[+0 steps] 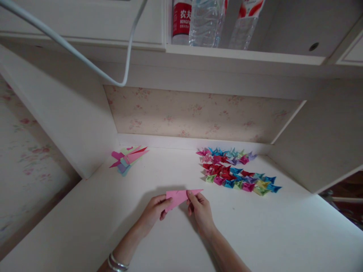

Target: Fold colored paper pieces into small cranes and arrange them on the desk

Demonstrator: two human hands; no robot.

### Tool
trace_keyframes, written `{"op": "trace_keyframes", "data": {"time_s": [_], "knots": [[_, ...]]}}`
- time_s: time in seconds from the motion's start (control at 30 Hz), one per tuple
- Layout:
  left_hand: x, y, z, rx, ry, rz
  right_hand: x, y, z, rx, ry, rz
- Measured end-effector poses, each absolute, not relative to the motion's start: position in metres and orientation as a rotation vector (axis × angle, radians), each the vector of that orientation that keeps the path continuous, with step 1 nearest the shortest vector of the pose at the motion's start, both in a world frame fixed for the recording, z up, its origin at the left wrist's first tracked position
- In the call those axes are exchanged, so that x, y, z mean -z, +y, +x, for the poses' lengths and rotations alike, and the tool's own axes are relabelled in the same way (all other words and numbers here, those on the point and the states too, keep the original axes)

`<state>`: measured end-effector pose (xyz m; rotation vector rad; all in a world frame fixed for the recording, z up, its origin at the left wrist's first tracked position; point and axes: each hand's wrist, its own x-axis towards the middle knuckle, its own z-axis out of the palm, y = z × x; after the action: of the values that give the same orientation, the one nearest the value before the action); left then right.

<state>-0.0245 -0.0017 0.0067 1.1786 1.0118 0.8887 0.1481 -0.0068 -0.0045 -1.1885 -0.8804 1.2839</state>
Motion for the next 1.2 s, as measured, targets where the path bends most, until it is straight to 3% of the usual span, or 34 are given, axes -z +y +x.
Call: {"op": "trace_keyframes", "data": {"time_s": [0.6, 0.93, 1.2], "knots": [[-0.002, 0.001, -0.026, -0.887, 1.021, 1.215, 0.004, -0.007, 0.178, -1.234, -0.892, -1.255], [-0.007, -0.001, -0.024, -0.800, 1.042, 1.218, 0.007, 0.002, 0.279, -0.810, -1.117, -1.832], [0.002, -0.001, -0.026, -0.806, 1.022, 1.279, 0.008, 0.002, 0.305, -0.357, -1.480, -2.308]]}}
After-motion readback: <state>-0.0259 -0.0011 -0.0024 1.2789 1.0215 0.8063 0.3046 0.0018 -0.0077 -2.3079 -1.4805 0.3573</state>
